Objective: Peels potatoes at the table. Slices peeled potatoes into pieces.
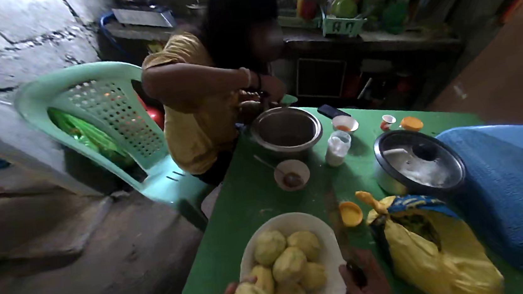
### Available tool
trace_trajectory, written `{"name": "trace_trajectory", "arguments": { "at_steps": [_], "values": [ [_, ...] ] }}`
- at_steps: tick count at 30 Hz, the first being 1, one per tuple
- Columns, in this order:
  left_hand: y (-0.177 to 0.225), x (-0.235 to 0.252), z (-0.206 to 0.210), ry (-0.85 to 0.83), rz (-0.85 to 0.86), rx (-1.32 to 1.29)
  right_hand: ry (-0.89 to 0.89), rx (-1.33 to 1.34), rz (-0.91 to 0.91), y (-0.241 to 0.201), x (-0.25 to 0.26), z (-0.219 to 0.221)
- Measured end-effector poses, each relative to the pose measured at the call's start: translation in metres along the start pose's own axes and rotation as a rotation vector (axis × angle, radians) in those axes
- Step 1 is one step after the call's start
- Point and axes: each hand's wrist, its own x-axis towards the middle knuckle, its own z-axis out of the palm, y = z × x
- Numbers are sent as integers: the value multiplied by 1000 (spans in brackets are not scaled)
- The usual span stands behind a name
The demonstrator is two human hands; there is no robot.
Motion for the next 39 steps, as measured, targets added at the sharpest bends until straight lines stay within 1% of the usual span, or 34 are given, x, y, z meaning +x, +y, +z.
{"name": "trace_trajectory", "arguments": {
  "at_steps": [3, 6, 10, 13, 16, 20, 22, 24, 26, 28, 32, 34, 37, 39],
  "values": [
    [31, -1, 18, -4, -150, -86, 37, 82, -46, -2, -8, -8],
    [44, 7, 30, -47, -246, -214, 39, 144, -107, -7, -11, -11],
    [44, 13, 40, -102, -435, -418, -101, 242, -148, -17, -12, -18],
    [41, 13, 43, -103, -546, -461, -183, 274, -185, -24, -8, -20],
    [38, 12, 44, -96, -570, -441, -224, 235, -242, -31, -3, -19],
    [37, 16, 44, -83, -577, -364, -243, 211, -275, -44, -3, -16],
    [39, 17, 45, -51, -591, -387, -273, 217, -262, -50, -6, -15],
    [43, 18, 48, 12, -619, -384, -335, 204, -210, -56, -12, -15],
    [44, 18, 55, 55, -611, -287, -410, 194, -183, -60, -18, -14],
    [40, 15, 58, 58, -546, -216, -446, 198, -199, -61, -22, -12],
    [25, 8, 55, -9, -284, -167, -401, 139, -251, -62, -26, -6],
    [22, 10, 58, -6, -206, -129, -379, 121, -255, -62, -28, -2],
    [20, 13, 64, 57, -204, -123, -364, 94, -262, -61, -30, 3],
    [18, 13, 64, 64, -198, -108, -362, 92, -268, -59, -31, 5]
  ]
}}
